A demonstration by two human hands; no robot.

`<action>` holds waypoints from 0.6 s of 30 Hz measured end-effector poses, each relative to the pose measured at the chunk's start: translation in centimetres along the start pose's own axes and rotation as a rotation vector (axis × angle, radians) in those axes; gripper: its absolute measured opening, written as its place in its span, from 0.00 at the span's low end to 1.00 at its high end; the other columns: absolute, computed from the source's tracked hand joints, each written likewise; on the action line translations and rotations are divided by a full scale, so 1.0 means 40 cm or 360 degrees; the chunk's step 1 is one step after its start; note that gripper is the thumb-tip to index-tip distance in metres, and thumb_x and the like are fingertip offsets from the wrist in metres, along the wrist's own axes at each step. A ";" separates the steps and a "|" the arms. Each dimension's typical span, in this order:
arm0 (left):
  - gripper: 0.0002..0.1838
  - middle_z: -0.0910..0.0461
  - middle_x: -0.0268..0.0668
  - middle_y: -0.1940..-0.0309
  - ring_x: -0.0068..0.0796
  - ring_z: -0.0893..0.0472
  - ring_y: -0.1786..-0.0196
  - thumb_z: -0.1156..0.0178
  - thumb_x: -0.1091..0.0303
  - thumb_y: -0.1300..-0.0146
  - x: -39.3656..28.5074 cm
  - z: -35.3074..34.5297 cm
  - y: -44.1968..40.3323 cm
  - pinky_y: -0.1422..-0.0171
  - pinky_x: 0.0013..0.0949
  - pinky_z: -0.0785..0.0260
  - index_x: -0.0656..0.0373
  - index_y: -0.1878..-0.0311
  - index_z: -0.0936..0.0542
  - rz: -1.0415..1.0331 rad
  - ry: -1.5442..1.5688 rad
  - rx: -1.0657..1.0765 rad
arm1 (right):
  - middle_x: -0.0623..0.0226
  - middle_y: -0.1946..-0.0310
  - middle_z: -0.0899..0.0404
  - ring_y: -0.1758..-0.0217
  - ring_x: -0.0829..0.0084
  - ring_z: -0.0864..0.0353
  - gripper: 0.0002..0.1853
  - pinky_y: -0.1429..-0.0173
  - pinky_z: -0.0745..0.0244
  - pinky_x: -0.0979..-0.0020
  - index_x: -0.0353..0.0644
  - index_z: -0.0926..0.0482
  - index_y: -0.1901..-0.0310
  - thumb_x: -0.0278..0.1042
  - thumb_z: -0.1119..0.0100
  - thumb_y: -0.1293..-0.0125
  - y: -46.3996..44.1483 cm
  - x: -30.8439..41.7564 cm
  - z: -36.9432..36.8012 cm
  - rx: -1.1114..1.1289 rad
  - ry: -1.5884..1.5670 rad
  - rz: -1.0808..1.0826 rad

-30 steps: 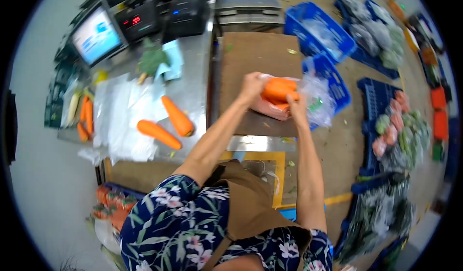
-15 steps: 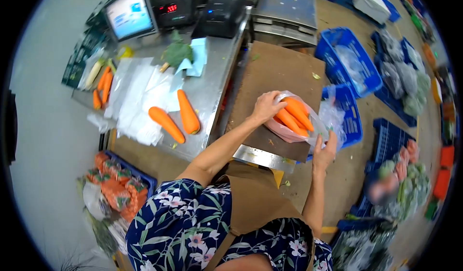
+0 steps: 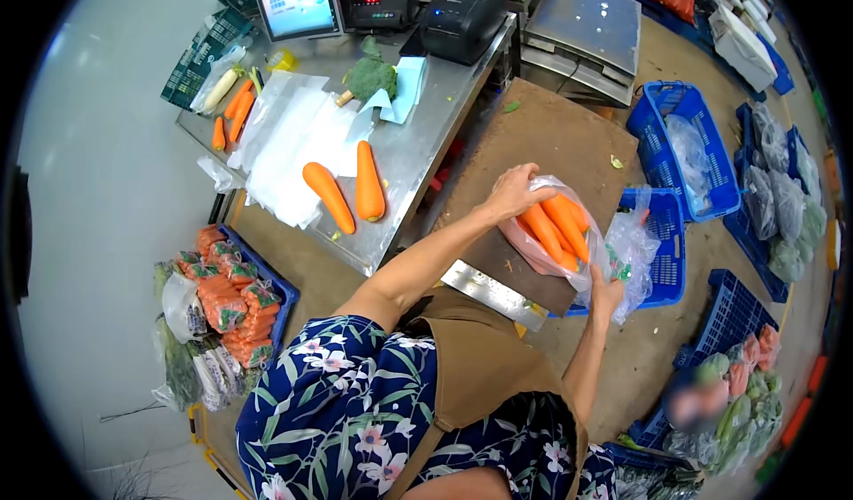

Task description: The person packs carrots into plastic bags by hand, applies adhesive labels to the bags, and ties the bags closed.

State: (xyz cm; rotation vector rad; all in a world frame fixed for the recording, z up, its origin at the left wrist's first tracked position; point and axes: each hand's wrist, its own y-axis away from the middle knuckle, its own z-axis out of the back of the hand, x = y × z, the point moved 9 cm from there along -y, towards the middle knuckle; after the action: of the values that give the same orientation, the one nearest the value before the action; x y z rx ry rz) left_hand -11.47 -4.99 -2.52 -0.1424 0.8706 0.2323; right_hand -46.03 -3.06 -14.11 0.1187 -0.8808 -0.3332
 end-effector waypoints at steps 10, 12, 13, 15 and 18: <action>0.12 0.32 0.30 0.84 0.22 0.32 0.82 0.52 0.66 0.39 -0.022 -0.038 -0.019 0.74 0.27 0.33 0.63 0.71 0.25 0.0832 0.1465 0.0700 | 0.64 0.78 0.27 0.73 0.70 0.26 0.07 0.65 0.29 0.70 0.38 0.27 0.74 0.26 0.47 0.38 0.038 0.263 -0.069 0.0565 -0.2102 -0.0223; 0.15 0.40 0.24 0.88 0.16 0.45 0.87 0.58 0.67 0.35 -0.026 -0.007 -0.005 0.69 0.28 0.34 0.65 0.70 0.24 0.0630 0.1710 0.0913 | 0.65 0.79 0.28 0.75 0.71 0.27 0.06 0.66 0.29 0.70 0.38 0.28 0.73 0.25 0.47 0.38 0.078 0.336 -0.022 0.0548 -0.2110 -0.0194; 0.15 0.40 0.24 0.89 0.16 0.45 0.87 0.58 0.66 0.35 -0.016 0.015 0.001 0.69 0.27 0.35 0.65 0.69 0.24 0.0647 0.1706 0.0825 | 0.66 0.79 0.28 0.75 0.73 0.28 0.06 0.67 0.29 0.71 0.38 0.28 0.73 0.25 0.47 0.38 0.091 0.346 -0.014 0.0530 -0.2060 -0.0200; 0.16 0.37 0.27 0.87 0.18 0.43 0.87 0.57 0.65 0.33 0.013 -0.002 0.012 0.69 0.26 0.36 0.66 0.66 0.24 0.0687 0.1764 0.0870 | 0.67 0.80 0.29 0.76 0.75 0.28 0.06 0.68 0.30 0.72 0.38 0.29 0.72 0.25 0.47 0.38 0.096 0.309 -0.025 0.0496 -0.1810 -0.0228; 0.17 0.31 0.30 0.84 0.20 0.37 0.84 0.56 0.61 0.30 0.074 -0.072 0.049 0.70 0.25 0.36 0.66 0.62 0.25 0.0885 0.1690 0.0884 | 0.69 0.82 0.29 0.79 0.75 0.29 0.06 0.68 0.31 0.74 0.38 0.28 0.73 0.26 0.45 0.38 0.077 0.210 -0.088 0.0444 -0.1468 -0.0308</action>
State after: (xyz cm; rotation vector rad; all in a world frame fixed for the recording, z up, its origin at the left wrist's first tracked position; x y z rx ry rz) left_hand -12.24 -3.31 -6.70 0.5596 1.9945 0.4325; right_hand -37.66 -3.09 -9.42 0.3233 -1.8372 -0.4515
